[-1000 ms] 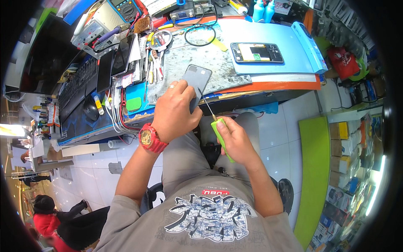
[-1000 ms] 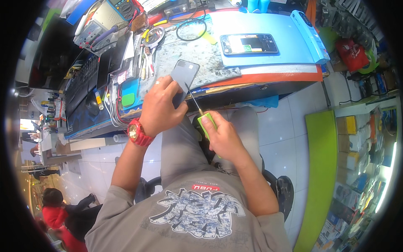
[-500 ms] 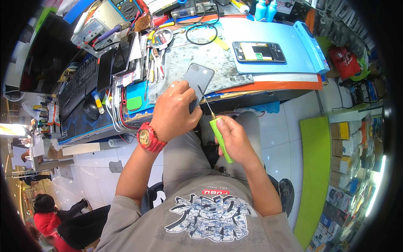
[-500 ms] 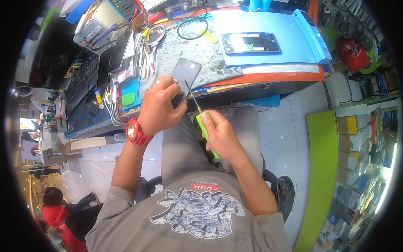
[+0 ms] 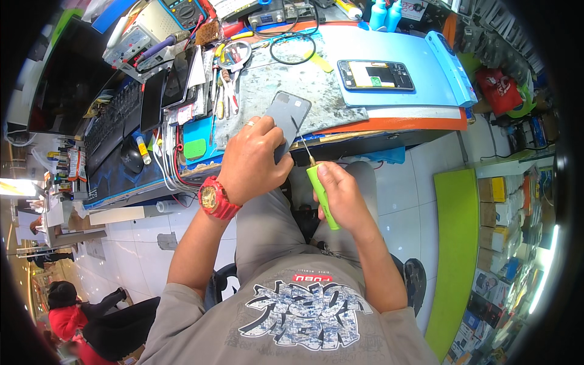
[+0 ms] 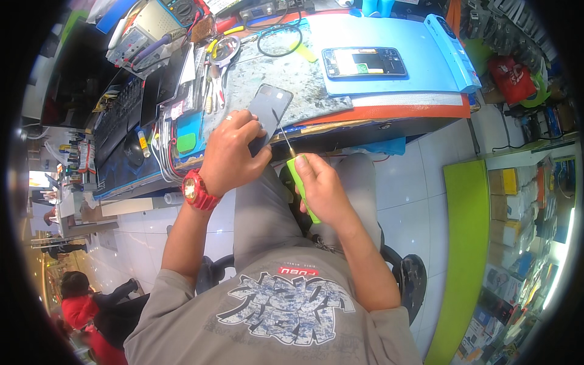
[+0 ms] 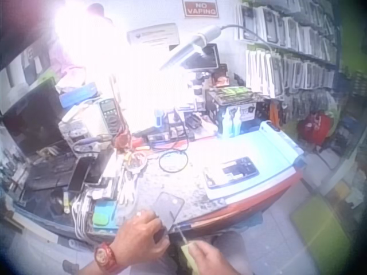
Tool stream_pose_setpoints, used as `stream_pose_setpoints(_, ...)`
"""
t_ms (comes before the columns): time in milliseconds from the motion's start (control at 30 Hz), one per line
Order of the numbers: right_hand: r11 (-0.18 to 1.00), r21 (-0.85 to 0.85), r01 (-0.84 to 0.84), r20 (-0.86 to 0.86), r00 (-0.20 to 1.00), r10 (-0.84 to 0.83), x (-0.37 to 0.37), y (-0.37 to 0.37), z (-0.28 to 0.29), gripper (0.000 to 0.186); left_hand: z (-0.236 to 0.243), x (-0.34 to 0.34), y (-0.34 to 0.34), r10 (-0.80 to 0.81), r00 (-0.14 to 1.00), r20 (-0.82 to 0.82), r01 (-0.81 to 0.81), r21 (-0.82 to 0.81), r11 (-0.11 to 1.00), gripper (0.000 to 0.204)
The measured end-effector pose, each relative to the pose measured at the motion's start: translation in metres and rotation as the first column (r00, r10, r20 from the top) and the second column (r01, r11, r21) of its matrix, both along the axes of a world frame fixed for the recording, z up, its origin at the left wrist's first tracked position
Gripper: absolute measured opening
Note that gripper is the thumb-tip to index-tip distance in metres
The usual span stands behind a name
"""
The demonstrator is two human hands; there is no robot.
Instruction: The person pries the back panel of a mobile phone open using a small green tool.
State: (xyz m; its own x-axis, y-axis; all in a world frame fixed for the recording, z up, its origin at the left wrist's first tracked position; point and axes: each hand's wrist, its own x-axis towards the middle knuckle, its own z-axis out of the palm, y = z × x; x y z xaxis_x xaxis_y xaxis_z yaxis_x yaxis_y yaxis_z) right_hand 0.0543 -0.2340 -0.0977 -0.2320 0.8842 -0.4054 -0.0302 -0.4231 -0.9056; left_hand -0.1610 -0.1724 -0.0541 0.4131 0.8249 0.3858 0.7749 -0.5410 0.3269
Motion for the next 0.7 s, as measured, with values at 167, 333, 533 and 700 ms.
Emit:
stream_pose_setpoints(167,1.0,-0.016,-0.02,0.007,1.0,0.02,0.002,0.0,0.006,0.047,0.001,0.0,0.0,0.001,1.0,-0.002,-0.001,-0.013,1.0,0.021)
stream_pose_setpoints(333,0.997,-0.07,-0.03,-0.02,0.999,0.029,-0.003,-0.01,0.006,0.05,-0.001,0.002,0.0,0.007,1.0,-0.014,-0.007,0.007,1.0,0.022)
stream_pose_setpoints(533,0.999,-0.04,-0.005,-0.039,0.999,0.004,-0.004,-0.008,0.004,0.049,-0.002,0.001,0.001,0.007,1.0,-0.016,-0.007,0.01,1.0,0.022)
stream_pose_setpoints(700,0.999,-0.038,0.002,-0.043,0.999,-0.004,-0.005,-0.006,0.003,0.049,-0.001,0.001,0.001,0.002,1.0,-0.009,-0.002,0.016,1.0,0.021)
